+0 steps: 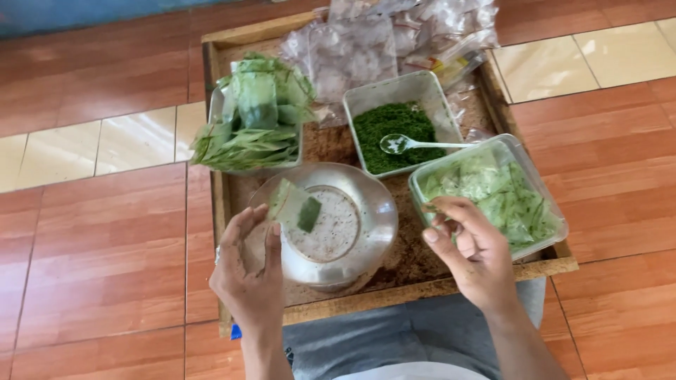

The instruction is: The person prepares betel quids by hand using a spoon to scoop a green paste into leaves, folding the leaves into small parcels, and then placing them into a plastic container.

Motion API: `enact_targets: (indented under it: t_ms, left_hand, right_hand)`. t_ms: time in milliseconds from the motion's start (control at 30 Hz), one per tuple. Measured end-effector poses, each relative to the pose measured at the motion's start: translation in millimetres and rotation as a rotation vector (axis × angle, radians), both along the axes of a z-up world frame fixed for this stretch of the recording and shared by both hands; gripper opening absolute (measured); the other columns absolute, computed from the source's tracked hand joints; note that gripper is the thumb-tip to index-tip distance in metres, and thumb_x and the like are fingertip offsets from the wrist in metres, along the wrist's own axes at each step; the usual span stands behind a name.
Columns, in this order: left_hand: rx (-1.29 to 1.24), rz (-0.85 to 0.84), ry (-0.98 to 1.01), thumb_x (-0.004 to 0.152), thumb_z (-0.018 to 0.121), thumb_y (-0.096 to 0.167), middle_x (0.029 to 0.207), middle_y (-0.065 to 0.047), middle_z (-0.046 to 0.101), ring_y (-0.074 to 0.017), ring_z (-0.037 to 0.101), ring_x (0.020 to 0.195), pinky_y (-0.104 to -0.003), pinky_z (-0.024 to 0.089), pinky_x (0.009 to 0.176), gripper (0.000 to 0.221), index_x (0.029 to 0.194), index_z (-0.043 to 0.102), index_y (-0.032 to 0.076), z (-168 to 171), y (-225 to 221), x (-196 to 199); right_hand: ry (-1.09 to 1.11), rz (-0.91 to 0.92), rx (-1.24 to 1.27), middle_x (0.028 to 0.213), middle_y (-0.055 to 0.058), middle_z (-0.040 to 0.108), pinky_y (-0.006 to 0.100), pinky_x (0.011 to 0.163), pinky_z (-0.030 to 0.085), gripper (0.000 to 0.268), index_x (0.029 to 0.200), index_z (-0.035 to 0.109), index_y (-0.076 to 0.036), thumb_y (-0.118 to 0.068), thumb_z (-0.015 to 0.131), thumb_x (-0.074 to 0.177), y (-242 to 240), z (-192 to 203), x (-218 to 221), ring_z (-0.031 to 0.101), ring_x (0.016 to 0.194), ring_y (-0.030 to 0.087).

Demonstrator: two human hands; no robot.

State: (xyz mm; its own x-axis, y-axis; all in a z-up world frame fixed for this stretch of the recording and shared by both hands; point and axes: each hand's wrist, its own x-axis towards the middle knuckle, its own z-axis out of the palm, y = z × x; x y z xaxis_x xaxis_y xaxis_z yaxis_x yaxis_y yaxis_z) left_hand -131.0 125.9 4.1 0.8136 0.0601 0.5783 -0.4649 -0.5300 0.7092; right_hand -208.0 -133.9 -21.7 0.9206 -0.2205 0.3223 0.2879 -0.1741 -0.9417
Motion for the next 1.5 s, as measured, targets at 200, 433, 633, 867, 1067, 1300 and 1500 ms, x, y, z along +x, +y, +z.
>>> enact_targets:
  t_ms: [200, 433, 633, 867, 1067, 1300, 1500]
  left_hand:
    - [-0.152, 0.002, -0.089, 0.098, 0.068, -0.004, 0.122, -0.024, 0.069, -0.0304, 0.071, 0.116, -0.035, 0.064, 0.099, 0.031, 0.127, 0.057, -0.010, -6, 12, -3]
    - [-0.168, 0.014, -0.005, 0.098, 0.070, 0.003, 0.106, -0.016, 0.074, -0.0212, 0.075, 0.096, -0.028, 0.065, 0.083, 0.031, 0.126, 0.057, -0.001, -10, 25, -2]
    - [0.026, 0.116, 0.024, 0.097, 0.077, 0.017, 0.099, -0.005, 0.076, -0.0231, 0.073, 0.095, -0.047, 0.059, 0.087, 0.033, 0.126, 0.064, 0.011, -13, 32, 15]
    - [0.342, 0.137, 0.253, 0.096, 0.074, 0.025, 0.117, -0.011, 0.073, -0.0381, 0.058, 0.119, -0.059, 0.031, 0.105, 0.050, 0.139, 0.054, 0.009, 2, 26, 21]
    - [0.458, 0.149, 0.340, 0.095, 0.072, 0.034, 0.123, -0.006, 0.071, -0.0321, 0.050, 0.126, -0.055, 0.022, 0.105, 0.062, 0.149, 0.045, 0.016, -10, 26, 32]
    - [0.383, 0.034, 0.255, 0.091, 0.076, 0.025, 0.104, 0.008, 0.075, -0.0163, 0.065, 0.101, -0.044, 0.029, 0.107, 0.058, 0.142, 0.048, 0.018, -5, 13, 34]
    - [0.260, -0.124, 0.223, 0.089, 0.074, 0.001, 0.109, -0.008, 0.073, -0.0186, 0.073, 0.086, -0.032, 0.063, 0.077, 0.061, 0.142, 0.045, 0.007, 31, 11, 52]
  right_hand:
    - [0.089, -0.105, -0.099, 0.120, 0.013, 0.063, 0.026, 0.089, 0.053, 0.031, 0.122, 0.064, 0.007, -0.007, 0.064, 0.094, 4, 9, -3, 0.062, 0.097, 0.018]
    - [0.095, -0.116, -0.088, 0.122, 0.013, 0.063, 0.028, 0.091, 0.052, 0.029, 0.122, 0.065, 0.005, -0.006, 0.063, 0.095, 7, 9, -3, 0.061, 0.100, 0.020]
    - [0.037, -0.133, -0.066, 0.115, 0.018, 0.066, 0.035, 0.079, 0.045, 0.023, 0.115, 0.068, 0.006, -0.002, 0.065, 0.094, 9, 7, 0, 0.058, 0.093, 0.020]
    - [0.052, -0.143, -0.041, 0.113, 0.021, 0.067, 0.037, 0.077, 0.045, 0.023, 0.114, 0.068, 0.006, 0.002, 0.064, 0.091, 10, 10, -1, 0.059, 0.089, 0.023]
    - [0.034, -0.129, -0.021, 0.109, 0.022, 0.067, 0.036, 0.074, 0.044, 0.022, 0.112, 0.069, 0.007, 0.003, 0.065, 0.091, 6, 8, 0, 0.057, 0.085, 0.021]
    - [0.096, -0.094, -0.054, 0.120, 0.015, 0.065, 0.028, 0.092, 0.056, 0.025, 0.115, 0.066, 0.005, -0.006, 0.063, 0.093, 2, 3, -2, 0.065, 0.095, 0.019]
    - [0.142, -0.087, 0.003, 0.121, 0.014, 0.064, 0.029, 0.093, 0.057, 0.026, 0.117, 0.067, 0.005, -0.005, 0.062, 0.093, 0, 6, -3, 0.065, 0.097, 0.019]
